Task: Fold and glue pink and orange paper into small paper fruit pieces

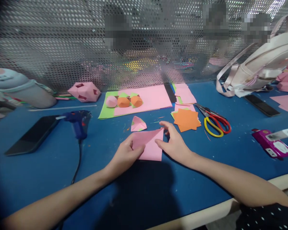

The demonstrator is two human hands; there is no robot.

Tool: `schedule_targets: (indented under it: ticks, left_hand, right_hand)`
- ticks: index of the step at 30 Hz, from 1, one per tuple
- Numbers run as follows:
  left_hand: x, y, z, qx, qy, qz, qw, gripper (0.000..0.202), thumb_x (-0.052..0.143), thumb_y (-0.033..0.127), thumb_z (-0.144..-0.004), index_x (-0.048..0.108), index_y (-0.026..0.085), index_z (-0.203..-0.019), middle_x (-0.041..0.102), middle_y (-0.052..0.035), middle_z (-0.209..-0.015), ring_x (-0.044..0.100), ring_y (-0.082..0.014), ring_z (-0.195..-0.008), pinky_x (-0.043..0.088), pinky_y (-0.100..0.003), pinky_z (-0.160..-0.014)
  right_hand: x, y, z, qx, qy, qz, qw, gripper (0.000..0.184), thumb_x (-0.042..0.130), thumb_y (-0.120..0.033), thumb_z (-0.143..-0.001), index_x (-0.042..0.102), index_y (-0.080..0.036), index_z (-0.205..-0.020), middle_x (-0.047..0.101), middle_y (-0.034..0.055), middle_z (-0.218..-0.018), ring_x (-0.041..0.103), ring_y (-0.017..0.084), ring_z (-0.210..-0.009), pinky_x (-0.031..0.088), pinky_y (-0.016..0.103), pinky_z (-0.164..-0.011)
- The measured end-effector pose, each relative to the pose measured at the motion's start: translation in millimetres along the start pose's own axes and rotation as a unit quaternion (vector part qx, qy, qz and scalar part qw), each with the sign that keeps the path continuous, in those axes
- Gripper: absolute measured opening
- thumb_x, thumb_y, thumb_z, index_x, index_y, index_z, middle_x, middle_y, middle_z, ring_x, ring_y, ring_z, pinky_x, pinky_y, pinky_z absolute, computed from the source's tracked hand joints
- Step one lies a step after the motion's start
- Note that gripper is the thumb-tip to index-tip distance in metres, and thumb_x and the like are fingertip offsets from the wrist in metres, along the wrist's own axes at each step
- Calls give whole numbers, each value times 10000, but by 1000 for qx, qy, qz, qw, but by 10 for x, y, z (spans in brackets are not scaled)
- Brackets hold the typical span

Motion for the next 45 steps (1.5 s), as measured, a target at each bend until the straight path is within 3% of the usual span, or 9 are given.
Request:
schedule_targets:
  ticks: [3, 7, 14, 19, 22, 29, 35, 38, 45]
  left_hand:
    - [5, -46, -1, -28, 4, 89, 996, 293, 547, 214, -791, 550, 166, -1080, 650, -42, -991, 603, -183, -881, 480, -272, -758]
    - [-4, -117, -30, -54, 8, 165, 985, 248, 562, 308, -809, 537, 163, -1009, 637, -33, -914, 589, -158, -787, 471, -252, -684]
    - [-60, -157, -126, -50, 0, 40, 998, 135, 567, 297, -786, 568, 162, -780, 547, 25, -691, 495, -110, -605, 381, -212, -561]
    - [-79, -115, -146, 38, -15, -86, 995, 91, 499, 205, -803, 583, 171, -809, 585, 4, -752, 523, -132, -683, 393, -237, -630]
    - [-97, -92, -166, 98, -28, -159, 982, 112, 478, 121, -784, 577, 173, -778, 584, 1, -747, 535, -140, -710, 402, -251, -670]
    - [-99, -90, -204, 209, -50, -245, 945, 168, 448, 53, -822, 565, 156, -759, 596, -43, -806, 536, -166, -808, 431, -303, -759]
    - [49, -21, -103, 306, -96, -278, 906, 254, 436, 94, -885, 576, 172, -1081, 647, -61, -1072, 517, -195, -995, 404, -365, -895]
    - [138, -28, -71, 309, -137, -300, 892, 257, 430, 121, -906, 572, 183, -1110, 661, -43, -1024, 522, -188, -952, 415, -348, -857]
    - [168, 26, -10, 392, -114, -390, 825, 212, 401, 133, -924, 600, 121, -995, 659, -88, -888, 541, -197, -868, 431, -342, -781]
  right_hand:
    - [124, 96, 9, 102, -50, -161, 980, 556, 638, -215, -755, 373, -226, -1243, 586, 85, -1120, 602, 180, -924, 518, 355, -800]
    - [209, 61, 24, 127, -119, -231, 957, 454, 563, -130, -777, 424, -236, -1195, 641, 41, -1013, 638, 149, -833, 529, 305, -740]
    - [31, 8, -54, 78, -129, -77, 986, 429, 529, -108, -767, 520, -219, -1181, 648, 42, -1043, 623, 181, -911, 508, 313, -764]
    - [28, 25, -46, 32, -145, 35, 988, 530, 549, -90, -743, 468, -237, -1246, 639, 33, -1071, 617, 184, -903, 502, 322, -774]
    - [51, 29, -27, -45, -142, 110, 983, 510, 520, -79, -765, 474, -224, -1252, 617, 53, -1122, 599, 197, -945, 489, 342, -812]
    - [149, 5, 33, -195, -181, 199, 943, 470, 437, -28, -805, 476, -161, -1254, 622, 89, -1088, 526, 213, -950, 458, 374, -839]
    - [208, -8, 93, -245, -202, 266, 910, 466, 444, -47, -818, 464, -133, -1275, 622, 113, -1039, 524, 222, -932, 437, 373, -791]
    - [230, -31, 120, -279, -195, 308, 888, 423, 428, -99, -860, 458, -92, -1282, 627, 134, -991, 533, 229, -925, 428, 374, -771]
    - [265, -201, 179, -357, -198, 403, 820, 324, 355, -104, -925, 518, -44, -1199, 657, 122, -856, 529, 216, -864, 383, 358, -769]
Point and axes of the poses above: each hand's wrist, its own z-axis away from the middle knuckle, its own x-axis out of the palm, y = z × x, the point moved 6 cm from there along -z, towards the middle knuckle
